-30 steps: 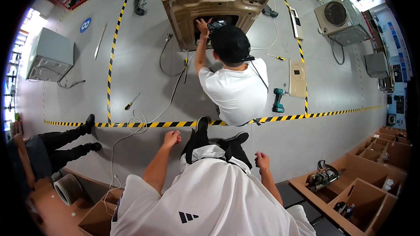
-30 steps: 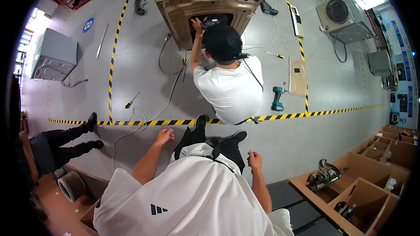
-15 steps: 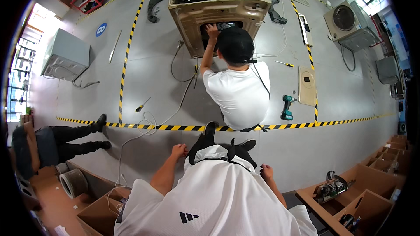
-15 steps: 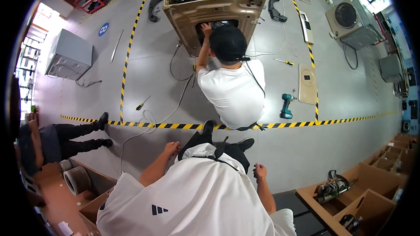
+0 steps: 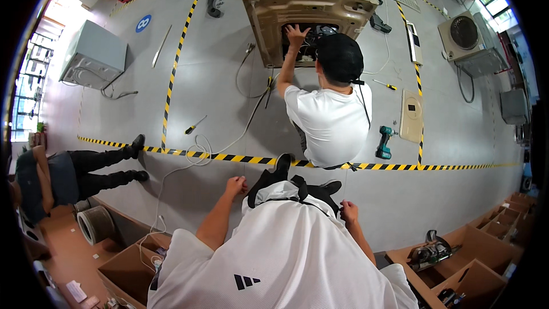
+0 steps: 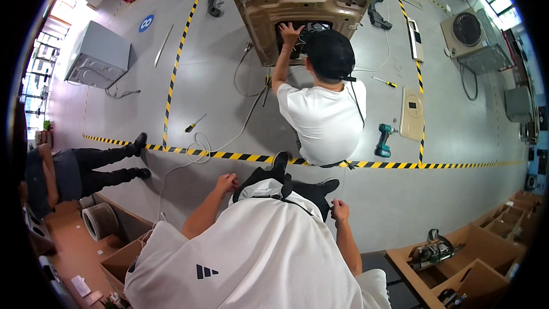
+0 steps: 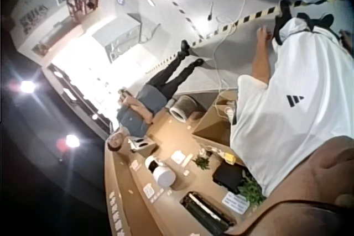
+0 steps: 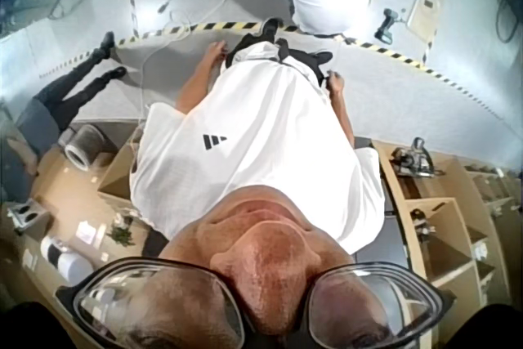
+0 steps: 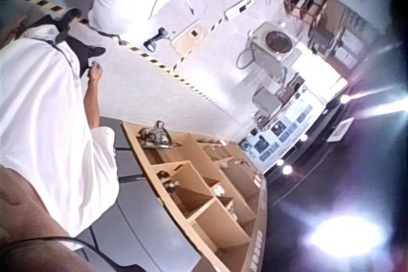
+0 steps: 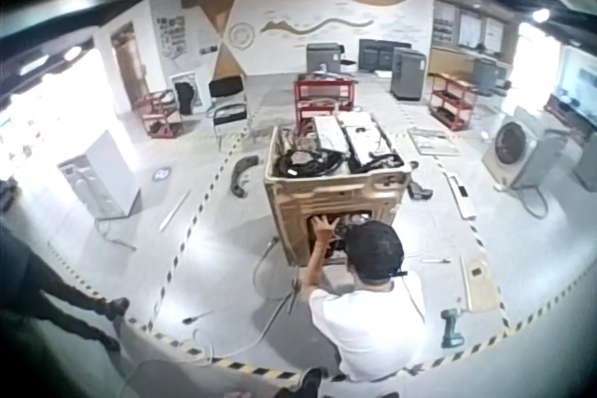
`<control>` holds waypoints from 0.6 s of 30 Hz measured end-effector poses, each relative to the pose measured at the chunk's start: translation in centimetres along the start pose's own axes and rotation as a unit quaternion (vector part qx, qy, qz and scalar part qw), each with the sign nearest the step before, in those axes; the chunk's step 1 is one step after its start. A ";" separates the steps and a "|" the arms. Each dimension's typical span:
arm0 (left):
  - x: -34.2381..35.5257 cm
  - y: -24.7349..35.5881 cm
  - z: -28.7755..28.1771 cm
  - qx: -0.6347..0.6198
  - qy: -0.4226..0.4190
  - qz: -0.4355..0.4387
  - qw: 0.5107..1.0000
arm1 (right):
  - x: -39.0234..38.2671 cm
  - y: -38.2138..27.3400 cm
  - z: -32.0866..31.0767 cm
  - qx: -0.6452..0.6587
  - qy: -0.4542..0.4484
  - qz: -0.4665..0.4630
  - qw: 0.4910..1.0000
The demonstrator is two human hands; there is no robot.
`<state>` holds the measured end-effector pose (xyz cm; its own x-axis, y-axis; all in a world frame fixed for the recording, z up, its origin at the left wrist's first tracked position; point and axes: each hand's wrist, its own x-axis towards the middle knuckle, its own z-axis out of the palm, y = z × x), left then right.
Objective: The person aligns and installs a large circular plastic rotor onto the back of a washing machine drum, then secures wiring by hand.
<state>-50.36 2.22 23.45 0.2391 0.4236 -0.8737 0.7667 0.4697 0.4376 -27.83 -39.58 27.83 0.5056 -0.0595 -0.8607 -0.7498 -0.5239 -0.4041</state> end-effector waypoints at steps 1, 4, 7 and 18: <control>0.3 -0.1 -0.3 -0.011 -0.005 -0.008 1.000 | -0.1 0.2 0.0 -0.007 -0.002 0.007 1.000; 0.8 -0.5 -1.1 -0.028 -0.009 -0.011 1.000 | -0.3 0.9 -0.4 -0.022 -0.002 0.014 1.000; 0.3 -0.6 -1.0 -0.019 -0.009 -0.021 1.000 | -0.8 0.7 -0.6 -0.040 0.016 0.019 0.999; -0.2 -1.0 0.7 -0.011 -0.016 -0.039 0.999 | -1.5 -1.5 -1.7 -0.055 0.023 0.006 0.998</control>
<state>-50.82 1.13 23.04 0.1987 0.3611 -0.9111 0.7699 0.5177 0.3731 -26.73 -40.13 30.23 0.5172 -0.1044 -0.8495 -0.7063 -0.6127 -0.3547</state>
